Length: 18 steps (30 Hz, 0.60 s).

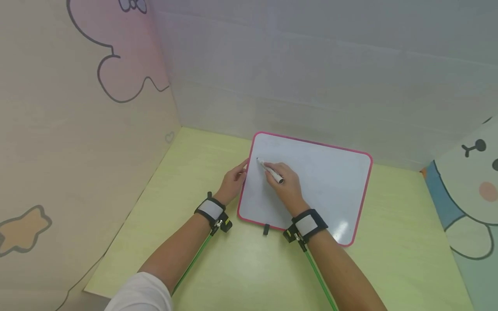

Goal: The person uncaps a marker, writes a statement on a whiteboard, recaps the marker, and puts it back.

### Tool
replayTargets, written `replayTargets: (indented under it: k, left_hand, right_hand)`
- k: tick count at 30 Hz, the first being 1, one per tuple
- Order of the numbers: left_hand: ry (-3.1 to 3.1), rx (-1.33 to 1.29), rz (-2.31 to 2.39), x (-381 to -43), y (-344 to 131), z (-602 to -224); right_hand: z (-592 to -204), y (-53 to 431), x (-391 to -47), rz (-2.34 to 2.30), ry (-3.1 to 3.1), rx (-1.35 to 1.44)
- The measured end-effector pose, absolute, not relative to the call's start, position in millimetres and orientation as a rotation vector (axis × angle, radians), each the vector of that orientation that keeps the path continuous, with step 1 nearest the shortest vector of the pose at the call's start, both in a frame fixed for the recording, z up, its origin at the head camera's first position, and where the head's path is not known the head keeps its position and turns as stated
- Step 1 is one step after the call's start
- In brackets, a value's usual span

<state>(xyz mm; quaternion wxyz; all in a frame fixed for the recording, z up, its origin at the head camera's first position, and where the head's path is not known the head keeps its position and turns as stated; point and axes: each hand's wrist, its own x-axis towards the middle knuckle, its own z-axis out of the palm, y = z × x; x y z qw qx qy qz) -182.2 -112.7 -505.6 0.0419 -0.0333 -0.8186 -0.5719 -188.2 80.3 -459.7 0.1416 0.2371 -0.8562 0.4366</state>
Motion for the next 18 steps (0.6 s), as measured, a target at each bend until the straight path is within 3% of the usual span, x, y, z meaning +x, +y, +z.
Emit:
replayTargets:
  k: [18]
  left_hand:
    - [-2.492,-0.098,-1.759,-181.3,-114.1,-507.0]
  right_hand:
    - [-457.0,76.7,-185.8,1.208,-2.463,0.681]
